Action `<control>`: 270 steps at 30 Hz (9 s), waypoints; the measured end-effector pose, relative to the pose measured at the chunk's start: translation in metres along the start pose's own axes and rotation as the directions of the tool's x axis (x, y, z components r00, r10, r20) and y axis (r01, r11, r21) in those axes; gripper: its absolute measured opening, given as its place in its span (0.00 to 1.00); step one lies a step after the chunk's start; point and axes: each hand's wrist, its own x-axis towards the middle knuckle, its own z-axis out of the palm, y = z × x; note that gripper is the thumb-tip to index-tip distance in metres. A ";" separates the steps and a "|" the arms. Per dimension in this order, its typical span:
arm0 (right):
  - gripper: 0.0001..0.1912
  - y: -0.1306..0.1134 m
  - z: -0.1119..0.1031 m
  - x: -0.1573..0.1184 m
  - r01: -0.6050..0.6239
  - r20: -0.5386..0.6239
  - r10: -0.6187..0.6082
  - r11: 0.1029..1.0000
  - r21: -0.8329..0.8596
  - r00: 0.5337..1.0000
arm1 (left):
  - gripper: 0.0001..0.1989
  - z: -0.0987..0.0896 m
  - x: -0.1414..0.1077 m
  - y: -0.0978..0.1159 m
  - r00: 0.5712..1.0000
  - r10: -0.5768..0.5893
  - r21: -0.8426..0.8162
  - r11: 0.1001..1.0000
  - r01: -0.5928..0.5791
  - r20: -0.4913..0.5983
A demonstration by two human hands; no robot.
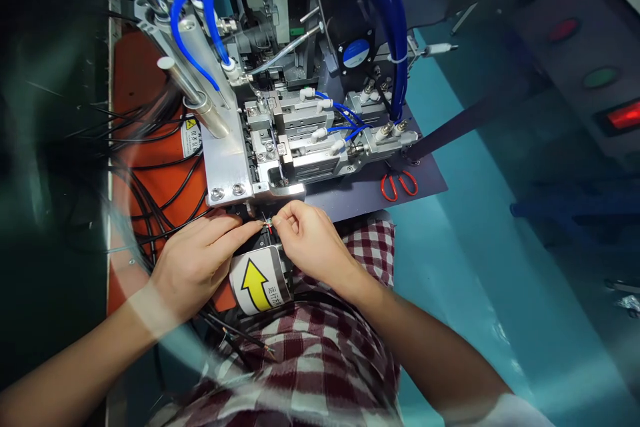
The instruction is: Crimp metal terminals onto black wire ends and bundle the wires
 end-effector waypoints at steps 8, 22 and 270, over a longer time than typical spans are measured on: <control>0.10 0.003 -0.003 -0.001 -0.070 -0.023 0.072 0.993 0.098 0.997 | 0.13 -0.001 -0.001 -0.001 1.000 0.008 -0.051 0.999 -0.007 0.008; 0.07 -0.003 0.009 -0.010 0.226 -0.202 -0.274 0.947 -0.228 0.940 | 0.13 -0.002 0.001 0.000 1.000 0.001 -0.028 1.000 -0.001 -0.011; 0.17 0.003 0.023 0.002 -0.126 0.049 0.119 0.806 0.579 0.992 | 0.17 -0.009 -0.006 0.009 0.987 -0.138 -0.159 0.976 0.150 0.084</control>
